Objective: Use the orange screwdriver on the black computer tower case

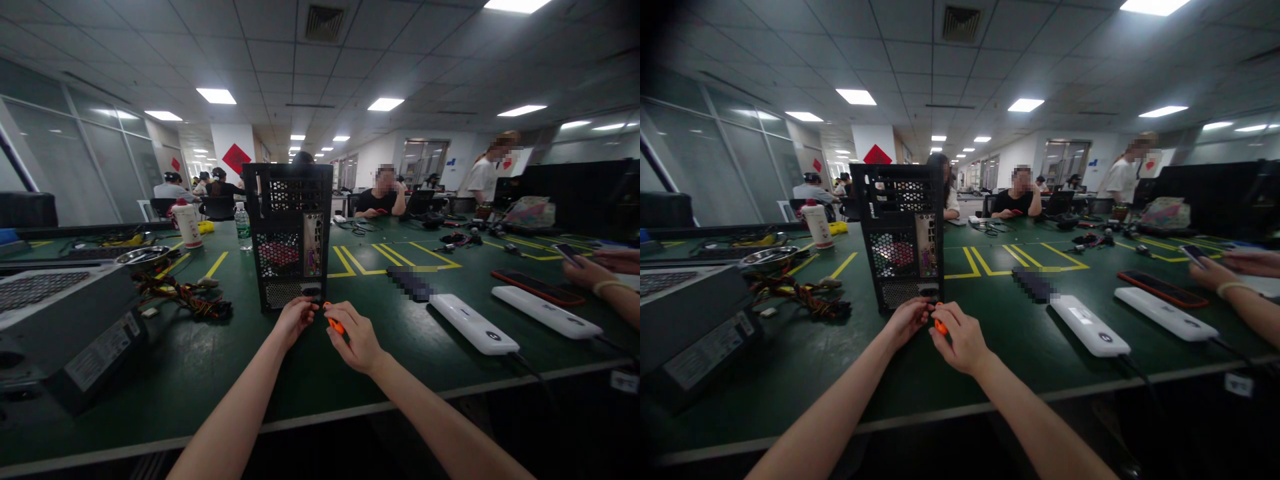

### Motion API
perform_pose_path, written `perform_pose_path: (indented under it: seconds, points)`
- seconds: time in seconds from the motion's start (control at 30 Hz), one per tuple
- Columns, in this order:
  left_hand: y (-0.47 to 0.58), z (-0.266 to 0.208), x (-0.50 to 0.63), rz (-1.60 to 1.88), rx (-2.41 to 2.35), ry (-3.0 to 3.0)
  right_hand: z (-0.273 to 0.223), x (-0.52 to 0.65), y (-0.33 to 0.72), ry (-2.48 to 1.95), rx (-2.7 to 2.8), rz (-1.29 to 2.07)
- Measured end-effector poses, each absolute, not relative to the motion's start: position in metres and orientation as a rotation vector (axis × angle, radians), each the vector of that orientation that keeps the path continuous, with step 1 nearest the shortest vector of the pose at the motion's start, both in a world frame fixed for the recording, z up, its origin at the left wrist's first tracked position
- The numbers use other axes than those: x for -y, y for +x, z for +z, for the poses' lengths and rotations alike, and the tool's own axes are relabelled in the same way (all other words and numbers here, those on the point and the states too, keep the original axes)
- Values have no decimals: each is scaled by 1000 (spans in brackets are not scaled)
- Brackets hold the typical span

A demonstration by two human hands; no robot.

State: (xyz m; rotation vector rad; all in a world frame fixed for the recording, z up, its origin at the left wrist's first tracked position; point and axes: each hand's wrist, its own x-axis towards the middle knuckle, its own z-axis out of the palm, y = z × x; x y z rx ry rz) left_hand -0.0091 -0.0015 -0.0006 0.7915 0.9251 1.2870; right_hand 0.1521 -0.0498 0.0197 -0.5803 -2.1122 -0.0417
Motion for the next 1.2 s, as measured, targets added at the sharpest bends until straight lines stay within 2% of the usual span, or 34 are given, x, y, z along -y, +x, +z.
perform_pose_path:
  seconds: [0.3,0.57,0.87,1.2]
  points:
    - [-8,3,4,1292,-947,774,19,46,154,-695,2012,-28]
    - [-9,-3,1,1306,-918,787,20,49,150,-653,2096,-134]
    - [-9,0,4,1294,-922,803,22,52,151,-614,2150,-65]
    - [-8,0,3,1295,-938,774,17,47,155,-692,2055,-252]
